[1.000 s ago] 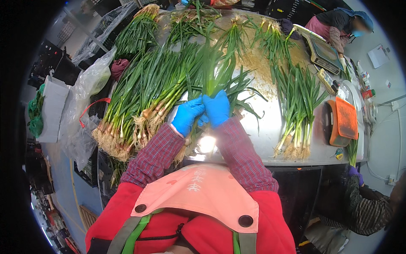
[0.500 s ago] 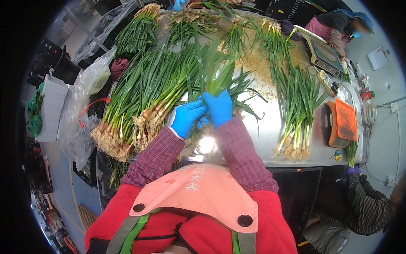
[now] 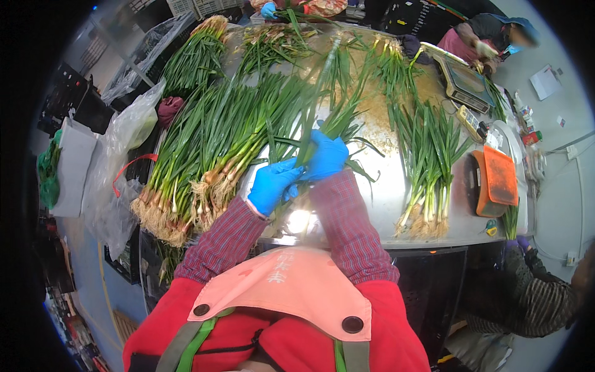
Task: The person trims green onions on a stainless steel table using scissors. They repeatedly pick up bunches, cut off roots and leaf tips, and place the trimmed onions aside. Another person works nearby on similar onions.
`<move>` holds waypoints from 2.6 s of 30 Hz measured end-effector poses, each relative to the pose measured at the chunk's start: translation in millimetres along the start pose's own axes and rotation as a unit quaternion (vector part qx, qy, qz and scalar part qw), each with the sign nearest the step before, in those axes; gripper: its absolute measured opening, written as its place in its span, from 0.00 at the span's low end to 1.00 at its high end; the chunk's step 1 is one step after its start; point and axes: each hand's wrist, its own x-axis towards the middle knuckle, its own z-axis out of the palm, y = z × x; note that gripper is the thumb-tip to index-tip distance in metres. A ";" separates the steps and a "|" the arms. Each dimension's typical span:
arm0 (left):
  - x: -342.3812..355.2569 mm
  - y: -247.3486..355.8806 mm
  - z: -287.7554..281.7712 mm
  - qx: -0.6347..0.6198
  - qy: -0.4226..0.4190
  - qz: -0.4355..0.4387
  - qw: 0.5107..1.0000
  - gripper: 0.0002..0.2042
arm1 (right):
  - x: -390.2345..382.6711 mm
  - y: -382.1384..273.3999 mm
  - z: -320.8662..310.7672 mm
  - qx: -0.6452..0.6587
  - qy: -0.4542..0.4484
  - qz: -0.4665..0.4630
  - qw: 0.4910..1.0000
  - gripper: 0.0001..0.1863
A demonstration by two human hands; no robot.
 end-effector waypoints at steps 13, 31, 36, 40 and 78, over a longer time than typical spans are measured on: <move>-25.4 -7.4 -38.6 0.012 0.032 -0.040 0.999 0.14 | 102.5 -97.0 -73.8 0.064 0.124 0.063 0.988 0.35; 14.6 -25.1 -34.6 0.114 0.201 0.153 0.961 0.10 | -63.7 -21.5 10.7 -0.100 -0.040 0.210 0.972 0.22; 3.4 -30.0 -20.3 0.077 0.153 0.205 0.964 0.09 | -54.2 -4.6 3.6 -0.159 -0.018 0.136 0.978 0.23; -9.6 -17.9 -10.5 0.041 0.130 0.148 0.979 0.09 | -55.3 -3.1 0.2 -0.186 -0.023 0.107 0.977 0.18; 14.9 -25.0 -61.2 -0.020 0.013 0.030 0.999 0.11 | -52.9 -44.3 -6.0 -0.565 -0.175 -0.385 0.709 0.26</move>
